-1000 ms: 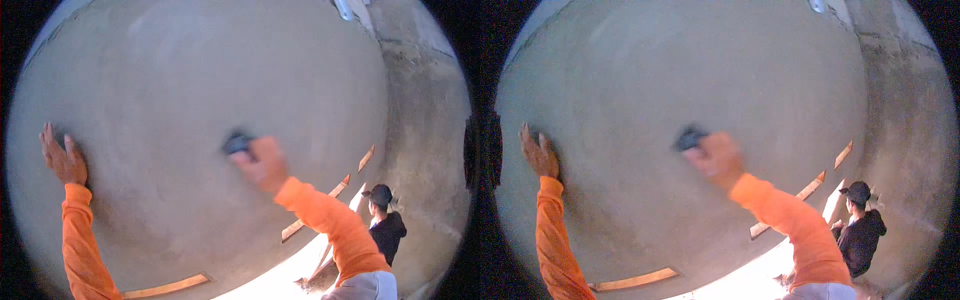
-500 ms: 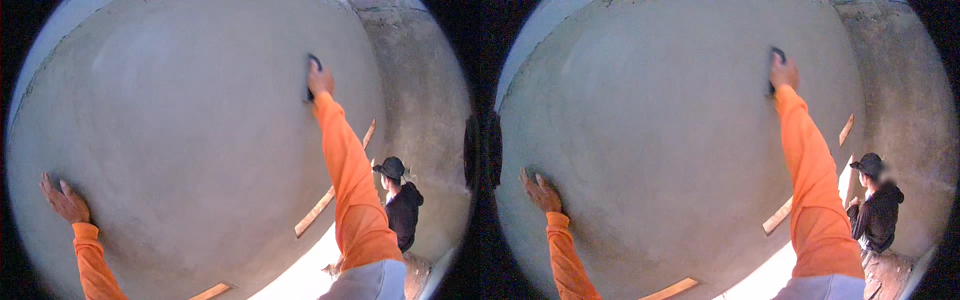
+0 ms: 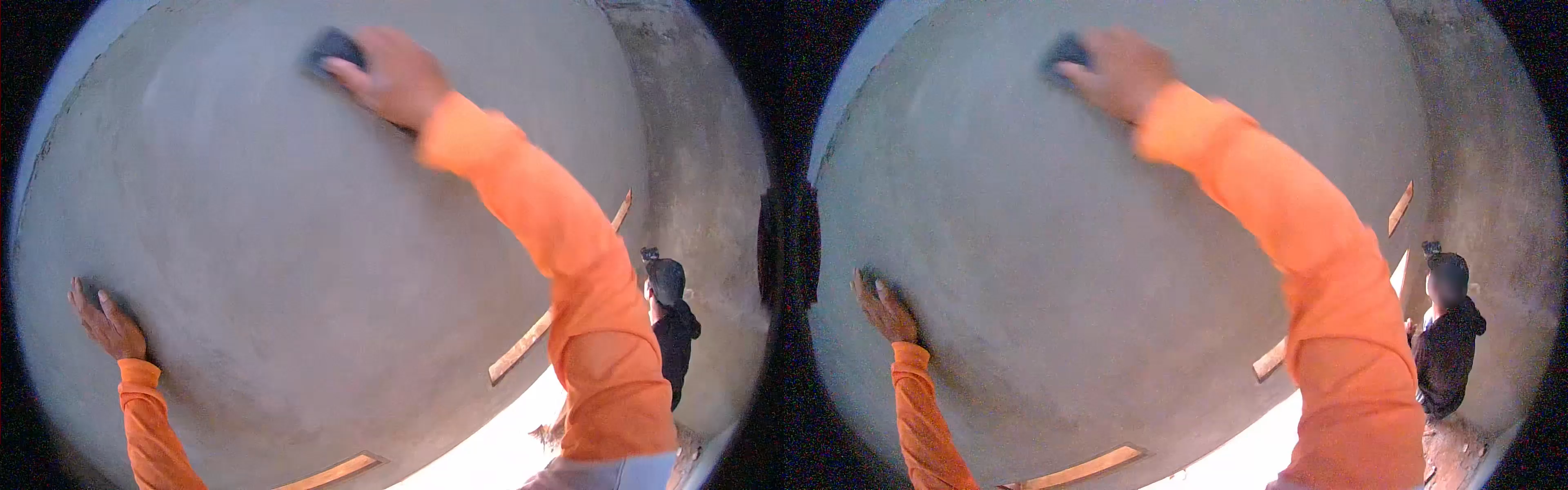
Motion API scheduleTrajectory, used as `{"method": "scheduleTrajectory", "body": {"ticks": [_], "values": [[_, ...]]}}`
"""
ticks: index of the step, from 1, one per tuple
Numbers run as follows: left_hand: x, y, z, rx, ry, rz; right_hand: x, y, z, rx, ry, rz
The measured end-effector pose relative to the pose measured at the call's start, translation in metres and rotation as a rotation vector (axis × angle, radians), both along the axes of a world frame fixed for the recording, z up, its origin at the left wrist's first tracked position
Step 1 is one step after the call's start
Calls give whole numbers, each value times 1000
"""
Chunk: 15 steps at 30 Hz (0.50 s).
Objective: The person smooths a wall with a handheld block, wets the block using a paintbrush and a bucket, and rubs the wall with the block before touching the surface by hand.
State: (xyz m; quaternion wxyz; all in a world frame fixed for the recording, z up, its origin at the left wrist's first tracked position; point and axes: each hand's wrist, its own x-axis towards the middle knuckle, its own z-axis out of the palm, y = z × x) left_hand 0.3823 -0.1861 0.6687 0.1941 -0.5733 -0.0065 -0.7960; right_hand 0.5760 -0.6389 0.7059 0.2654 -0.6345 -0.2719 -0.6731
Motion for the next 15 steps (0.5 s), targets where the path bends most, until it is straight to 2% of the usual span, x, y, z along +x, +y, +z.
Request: {"method": "scheduleTrajectory", "body": {"ticks": [1, 2, 3, 4, 5, 8, 9, 10, 11, 12, 14, 15], "values": [[5, -1, -2, 6, 9, -5, 22, -26, -37, 90, -44, 50], [9, -3, -5, -7, 7, 28, 41, -59, -72, 242, 207, -20], [12, -5, -8, -18, 10, 61, 81, -100, -108, 404, 198, -17], [16, -7, -8, -11, 22, 54, 111, -148, -143, 664, 412, -152], [19, -10, -9, 11, 18, 60, 130, -191, -169, 891, 597, -137], [24, -2, -16, 47, 38, 69, 151, -201, -195, 992, 635, -50], [27, 5, -17, 48, 46, 67, 115, -160, -180, 874, 690, 27], [31, 11, -20, 63, 94, 71, 77, -112, -181, 661, 583, 125], [33, 18, -22, 21, 99, 67, 69, -59, -209, 495, 437, 205], [37, 22, -21, -22, 80, 59, 34, -17, -230, 239, 242, 34], [39, 32, -18, -64, 101, 21, 42, -15, -290, 187, 227, -48], [37, 27, -13, -123, 101, -12, 49, -31, -297, 299, 309, -81]]}}
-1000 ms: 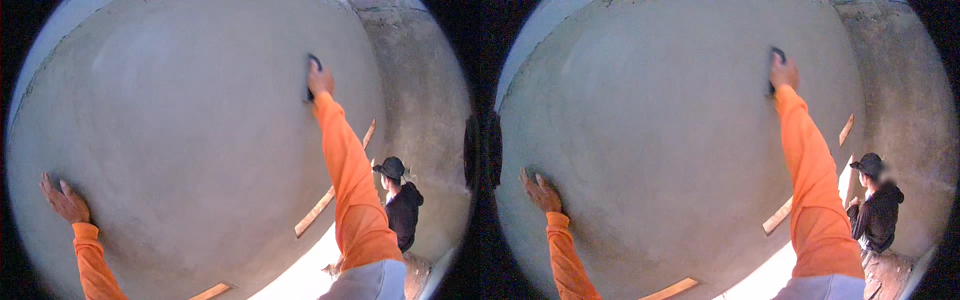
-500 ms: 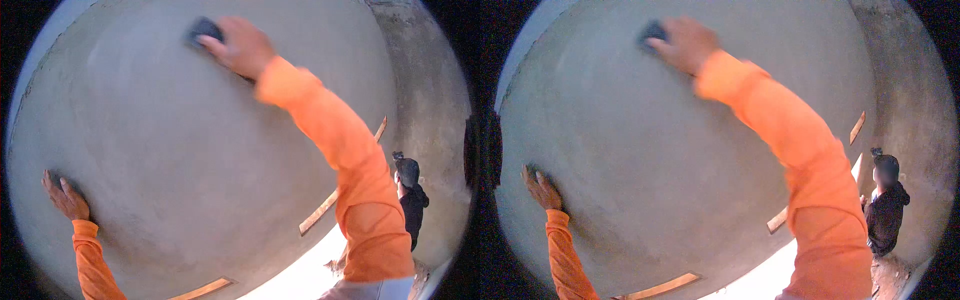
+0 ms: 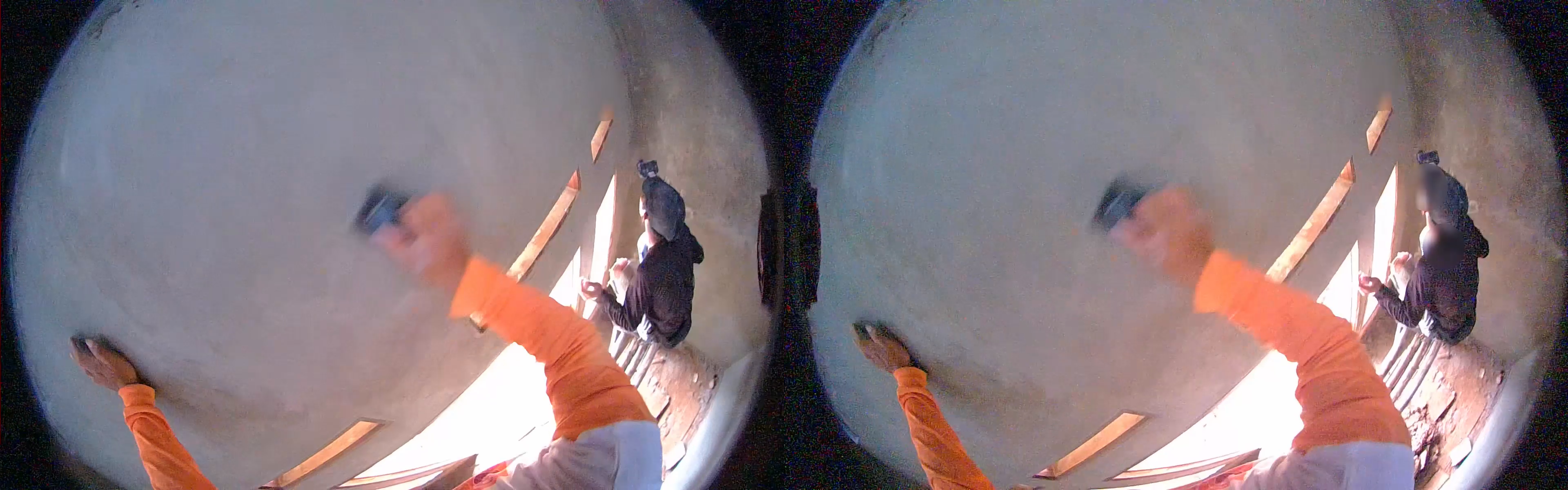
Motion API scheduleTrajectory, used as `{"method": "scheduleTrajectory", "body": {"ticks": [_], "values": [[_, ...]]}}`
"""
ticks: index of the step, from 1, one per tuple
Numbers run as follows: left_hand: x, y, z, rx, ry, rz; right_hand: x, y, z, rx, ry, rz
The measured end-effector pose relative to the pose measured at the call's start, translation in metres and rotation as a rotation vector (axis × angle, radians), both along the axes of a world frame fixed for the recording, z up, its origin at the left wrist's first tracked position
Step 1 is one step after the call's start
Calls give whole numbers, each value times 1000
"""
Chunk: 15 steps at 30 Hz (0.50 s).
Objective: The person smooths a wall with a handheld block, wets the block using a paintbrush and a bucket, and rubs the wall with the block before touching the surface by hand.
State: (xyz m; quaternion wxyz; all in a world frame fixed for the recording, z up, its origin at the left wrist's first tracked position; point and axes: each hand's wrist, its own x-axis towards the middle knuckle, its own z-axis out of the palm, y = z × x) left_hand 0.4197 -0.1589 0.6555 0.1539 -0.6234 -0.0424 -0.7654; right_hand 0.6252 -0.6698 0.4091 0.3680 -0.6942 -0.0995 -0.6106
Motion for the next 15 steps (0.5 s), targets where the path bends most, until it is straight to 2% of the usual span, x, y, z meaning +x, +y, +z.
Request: {"method": "scheduleTrajectory", "body": {"ticks": [1, 2, 3, 4, 6, 8, 9, 11, 13, 14, 15], "values": [[1, -4, 3, 14, 3, 3, 7, -16, -7, 108, 86, -33], [1, -19, 1, 12, -10, 21, 28, -64, 8, 407, 278, -33], [-3, -30, 1, 7, -16, 40, 55, -114, 17, 601, 251, -59], [-2, -30, -1, 10, 0, 44, 88, -150, 21, 669, 261, -212], [3, -24, -3, 51, -27, 112, 69, -134, 43, 562, 211, -90], [6, -13, -4, 46, -15, 95, 27, -49, 30, 352, 113, -52], [10, -13, -5, 46, -9, 72, 14, -14, 0, 128, 68, -50], [17, -14, -6, 31, 6, 71, -5, 16, -66, -35, -96, 98], [21, -6, 1, 25, 9, 59, 23, -38, -99, -35, 301, 109], [21, 2, 6, 17, 6, 79, 34, -66, -88, 369, 325, 57], [22, 7, 7, 3, 13, 101, 63, -100, -82, 604, 318, -76]]}}
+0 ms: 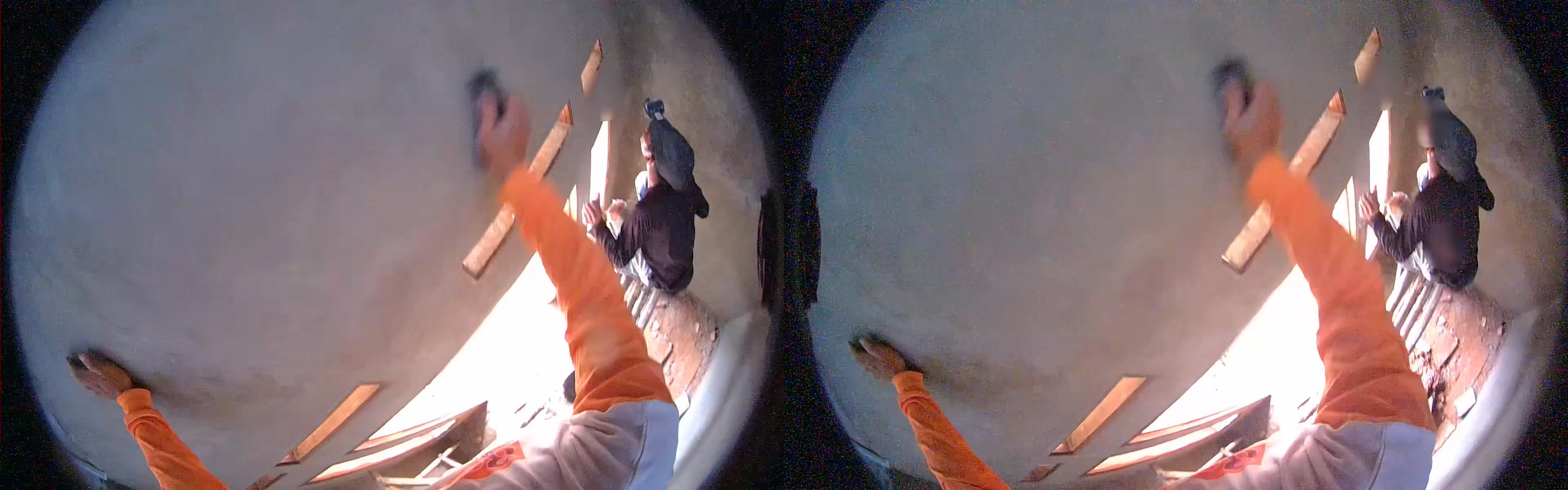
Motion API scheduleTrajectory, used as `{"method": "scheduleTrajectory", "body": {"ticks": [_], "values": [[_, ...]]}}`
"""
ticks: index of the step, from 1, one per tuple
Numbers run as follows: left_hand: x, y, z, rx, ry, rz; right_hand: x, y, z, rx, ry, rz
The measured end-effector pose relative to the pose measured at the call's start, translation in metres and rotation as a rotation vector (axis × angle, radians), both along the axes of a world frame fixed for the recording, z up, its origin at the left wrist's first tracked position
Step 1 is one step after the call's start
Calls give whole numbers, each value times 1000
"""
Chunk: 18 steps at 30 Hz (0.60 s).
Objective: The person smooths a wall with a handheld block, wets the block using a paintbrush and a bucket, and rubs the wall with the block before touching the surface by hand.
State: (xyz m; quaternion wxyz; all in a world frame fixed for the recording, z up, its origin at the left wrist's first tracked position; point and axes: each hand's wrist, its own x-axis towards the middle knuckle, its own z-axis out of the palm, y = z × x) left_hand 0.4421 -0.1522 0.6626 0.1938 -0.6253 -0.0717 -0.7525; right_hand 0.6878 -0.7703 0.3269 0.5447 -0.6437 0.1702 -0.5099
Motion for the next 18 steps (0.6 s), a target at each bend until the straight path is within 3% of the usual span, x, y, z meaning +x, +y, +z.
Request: {"method": "scheduleTrajectory", "body": {"ticks": [2, 5, 7, 8, 10, 11, 12, 13, 14, 15, 17, 18], "values": [[-2, -26, -3, -25, 38, -22, 41, -55, 18, 181, 25, -126], [-2, -55, -5, -108, 40, -61, -32, 39, 83, -6, -152, 53], [4, -50, -10, -164, 41, -79, -72, 125, 48, -432, -157, 253], [-1, -29, -15, -145, 47, -190, -92, 168, 11, -481, -378, 104], [-6, -25, -14, -102, 43, -350, -101, 172, -57, -425, -301, 176], [-9, -36, -24, 8, 84, -222, -65, 150, -99, -287, -238, 99], [-10, -46, -30, 119, 122, -86, -54, 109, -95, -12, -86, 104], [-10, -53, -31, 128, 112, -118, -44, 67, -89, 272, 52, 111], [-13, -59, -30, 179, 95, -14, -8, 22, -100, 259, 155, -113], [-14, -61, -29, 228, 77, 92, 10, -16, -97, 329, 245, -147], [-12, -54, -28, 176, 102, 44, 52, -49, -85, 398, 268, -234], [-10, -53, -30, 114, 129, 12, 35, -37, -56, 302, 183, -180]]}}
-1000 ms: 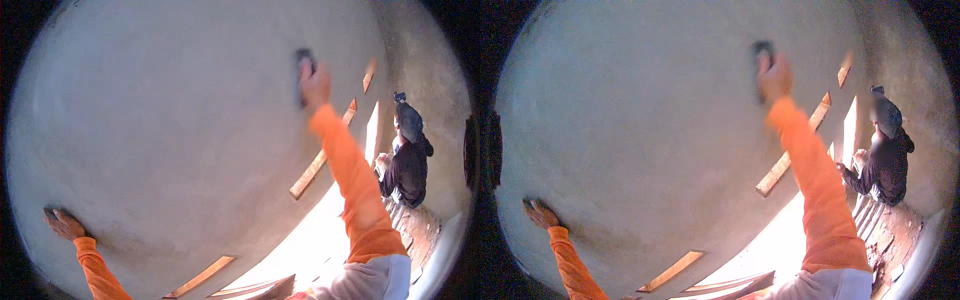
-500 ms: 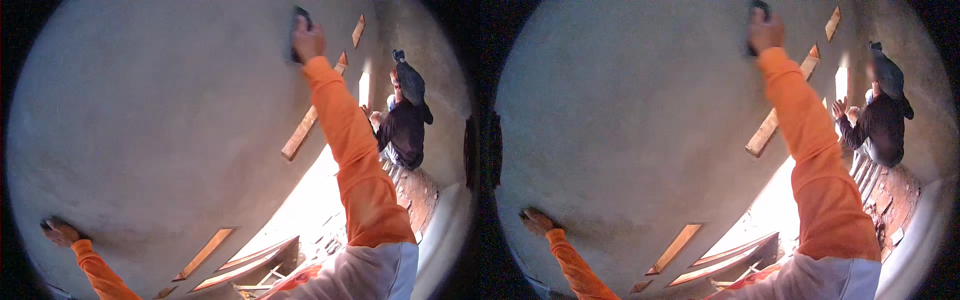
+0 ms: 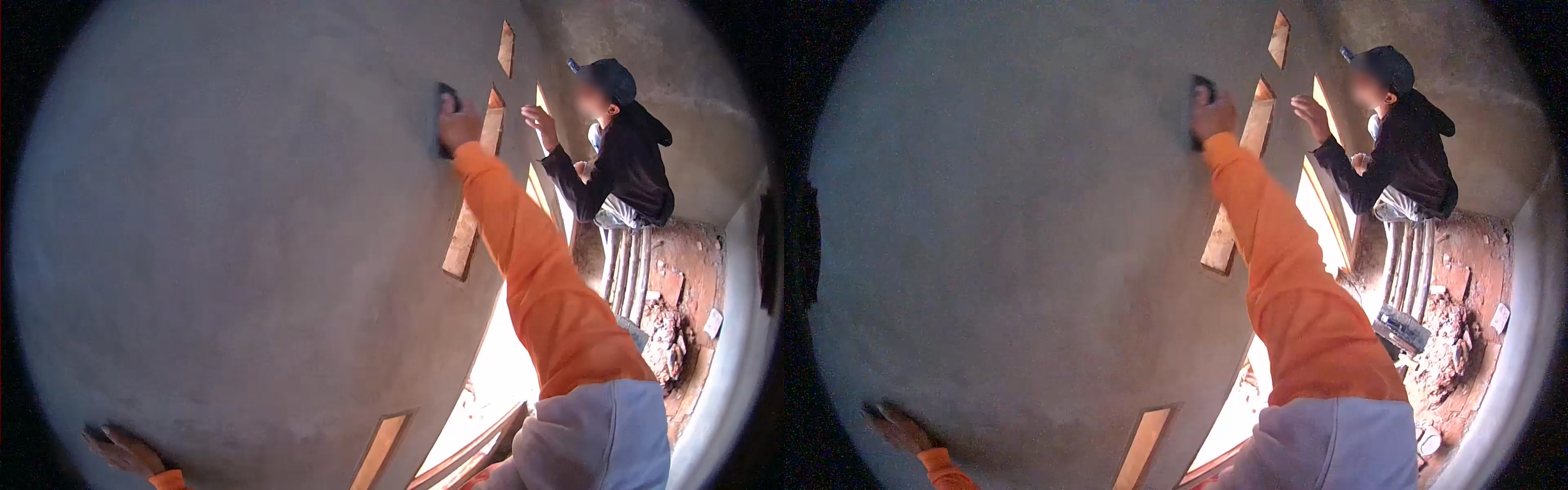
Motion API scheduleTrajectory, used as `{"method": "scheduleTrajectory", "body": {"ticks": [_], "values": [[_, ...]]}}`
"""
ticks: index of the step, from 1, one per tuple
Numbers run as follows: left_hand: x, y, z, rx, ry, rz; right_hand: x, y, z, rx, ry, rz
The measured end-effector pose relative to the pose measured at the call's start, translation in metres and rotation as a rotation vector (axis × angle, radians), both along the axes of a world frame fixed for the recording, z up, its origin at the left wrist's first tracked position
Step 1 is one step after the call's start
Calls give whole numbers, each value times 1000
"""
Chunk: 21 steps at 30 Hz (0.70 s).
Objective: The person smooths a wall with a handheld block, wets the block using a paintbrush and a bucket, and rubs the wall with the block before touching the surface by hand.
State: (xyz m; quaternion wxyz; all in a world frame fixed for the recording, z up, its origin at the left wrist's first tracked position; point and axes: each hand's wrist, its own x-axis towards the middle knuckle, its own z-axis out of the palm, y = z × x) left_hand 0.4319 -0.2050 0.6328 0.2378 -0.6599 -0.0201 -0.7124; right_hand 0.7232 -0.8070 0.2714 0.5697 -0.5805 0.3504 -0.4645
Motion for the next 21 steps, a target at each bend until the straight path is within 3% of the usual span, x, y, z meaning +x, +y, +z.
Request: {"method": "scheduleTrajectory", "body": {"ticks": [2, 4, 6, 8, 10, 13, 15, 19, 21], "values": [[0, -2, -6, 26, -19, -47, -54, 69, 53, -256, -144, 86], [5, 0, -7, 55, -55, -99, -73, 97, 60, -418, -226, 95], [10, 9, 0, 153, -20, 8, -77, 86, 53, -616, -223, 248], [13, 2, -2, 181, -20, 16, -28, 10, 61, -231, -167, 155], [14, -2, 4, 230, -5, 38, 14, -60, 65, -89, -88, 83], [22, -1, 0, 216, -16, 77, 29, -51, 50, -312, -67, 11], [22, -12, -6, 264, 9, 40, -3, 3, 45, -386, -110, 50], [17, -7, -7, 219, 7, 120, -7, -20, 82, -518, -183, 134], [12, -18, -8, 123, 26, -53, 14, -50, 112, -496, -199, -59]]}}
